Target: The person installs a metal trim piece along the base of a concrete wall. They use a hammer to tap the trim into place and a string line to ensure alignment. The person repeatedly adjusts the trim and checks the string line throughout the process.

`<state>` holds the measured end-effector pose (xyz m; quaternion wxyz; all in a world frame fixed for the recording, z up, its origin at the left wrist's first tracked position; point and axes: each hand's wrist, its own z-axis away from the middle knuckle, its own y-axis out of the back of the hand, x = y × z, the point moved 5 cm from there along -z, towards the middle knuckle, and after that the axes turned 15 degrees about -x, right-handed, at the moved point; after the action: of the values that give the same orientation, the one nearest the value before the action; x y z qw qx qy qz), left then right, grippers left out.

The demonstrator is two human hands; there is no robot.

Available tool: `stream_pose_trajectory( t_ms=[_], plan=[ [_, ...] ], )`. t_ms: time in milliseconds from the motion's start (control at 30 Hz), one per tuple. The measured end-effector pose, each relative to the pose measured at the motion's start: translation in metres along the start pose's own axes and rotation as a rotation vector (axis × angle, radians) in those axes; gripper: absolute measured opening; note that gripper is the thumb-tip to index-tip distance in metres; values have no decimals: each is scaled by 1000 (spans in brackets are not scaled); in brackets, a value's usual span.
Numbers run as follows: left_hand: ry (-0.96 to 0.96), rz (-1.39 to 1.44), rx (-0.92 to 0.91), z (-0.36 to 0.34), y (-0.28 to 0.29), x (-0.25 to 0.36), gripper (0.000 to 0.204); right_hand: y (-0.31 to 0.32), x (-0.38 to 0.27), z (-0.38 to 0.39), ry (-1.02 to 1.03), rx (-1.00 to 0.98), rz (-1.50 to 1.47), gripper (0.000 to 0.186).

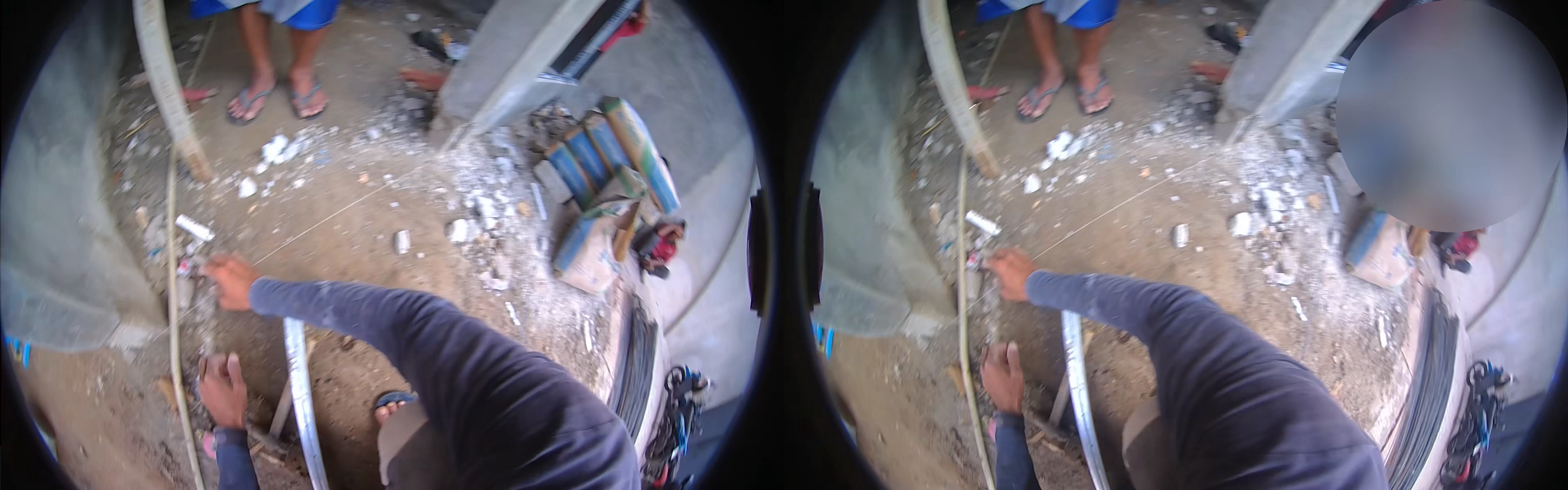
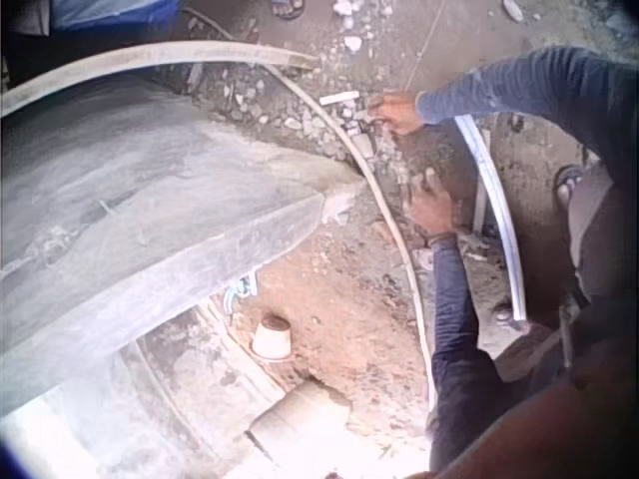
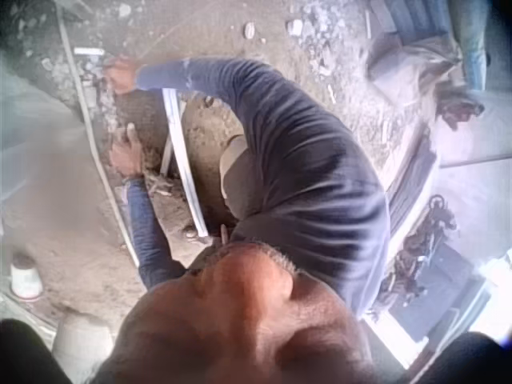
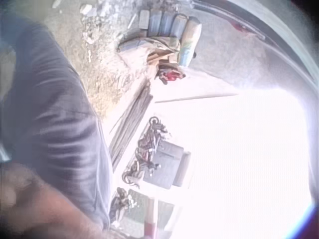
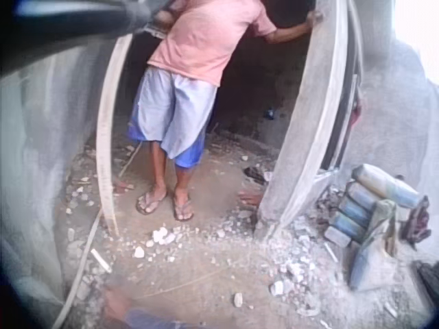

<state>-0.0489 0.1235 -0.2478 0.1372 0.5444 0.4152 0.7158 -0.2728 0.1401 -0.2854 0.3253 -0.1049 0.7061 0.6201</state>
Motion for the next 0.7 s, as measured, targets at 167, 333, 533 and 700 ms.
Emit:
stream_pose_trajectory(
  t_ms=[167,333,533,700],
  plan=[
    [116,-368,-469,76,-91,40,48,43,10,36,-142,96,-307,44],
    [-114,-505,-270,81,-115,56,57,42,21,58,-150,279,-321,36],
    [179,-593,-507,60,-90,80,50,70,16,50,-211,303,-459,33],
    [141,-176,-513,43,-51,38,41,68,17,36,-342,248,-522,29]
  ],
)
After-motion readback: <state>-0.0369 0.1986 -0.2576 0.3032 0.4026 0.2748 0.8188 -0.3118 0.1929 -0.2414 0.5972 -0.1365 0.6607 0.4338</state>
